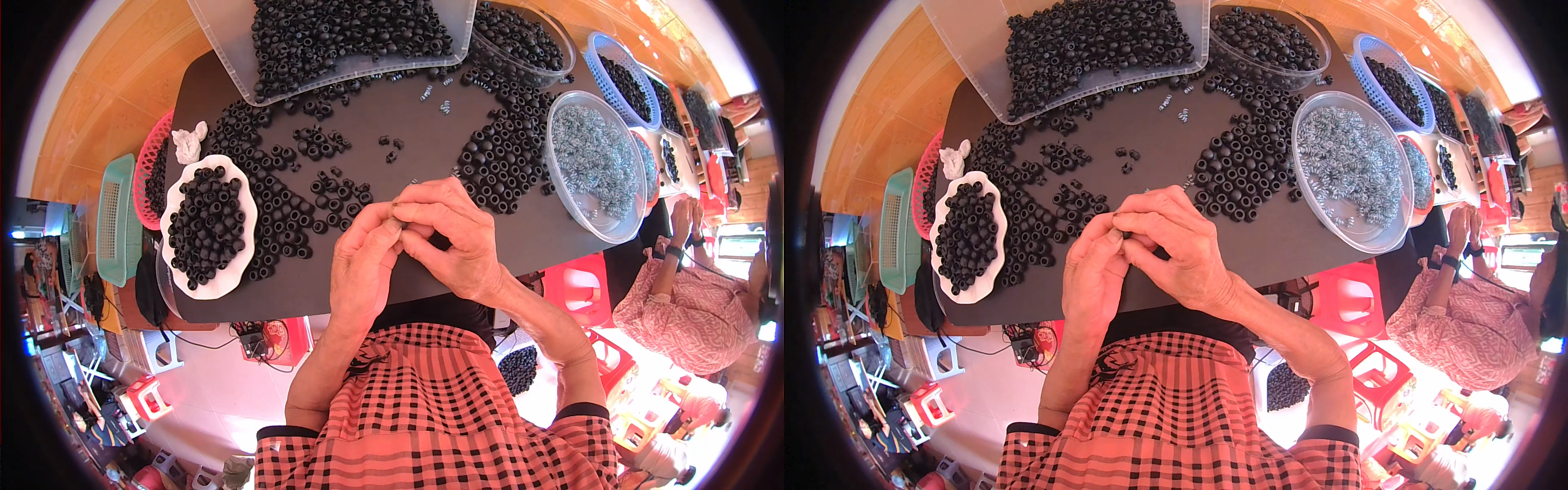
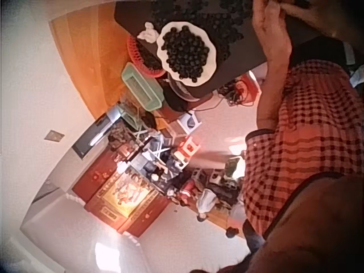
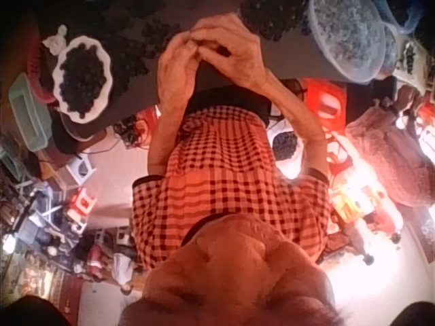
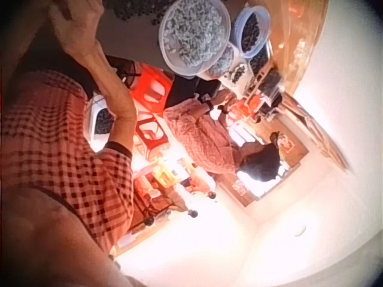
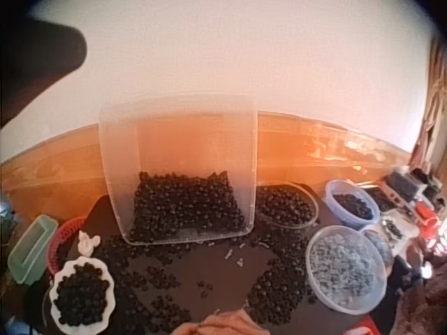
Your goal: Assembling small black plastic rings with small silver metallic components by hand at a workbench.
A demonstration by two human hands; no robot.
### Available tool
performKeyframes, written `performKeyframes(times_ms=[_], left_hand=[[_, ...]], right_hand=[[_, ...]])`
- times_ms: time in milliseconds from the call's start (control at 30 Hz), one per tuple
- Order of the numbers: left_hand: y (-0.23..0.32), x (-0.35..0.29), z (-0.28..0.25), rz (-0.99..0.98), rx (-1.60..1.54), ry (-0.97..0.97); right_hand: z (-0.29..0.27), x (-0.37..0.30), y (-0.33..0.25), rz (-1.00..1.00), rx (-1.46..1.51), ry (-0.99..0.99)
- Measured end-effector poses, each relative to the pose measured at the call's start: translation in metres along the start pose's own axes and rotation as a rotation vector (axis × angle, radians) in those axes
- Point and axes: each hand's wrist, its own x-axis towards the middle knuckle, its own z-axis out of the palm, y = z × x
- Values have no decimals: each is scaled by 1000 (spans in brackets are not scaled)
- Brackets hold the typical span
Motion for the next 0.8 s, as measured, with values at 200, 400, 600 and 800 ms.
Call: performKeyframes(times_ms=[200,400,600,800], left_hand=[[6,1,4,-27,-20,22],[7,2,1,-72,-19,31],[12,6,-5,-141,37,-83],[9,0,1,-107,27,-49]], right_hand=[[0,1,-7,60,-63,14],[4,-5,1,-24,-160,25],[1,-6,1,-50,-168,34],[3,-9,7,-192,-268,26]])
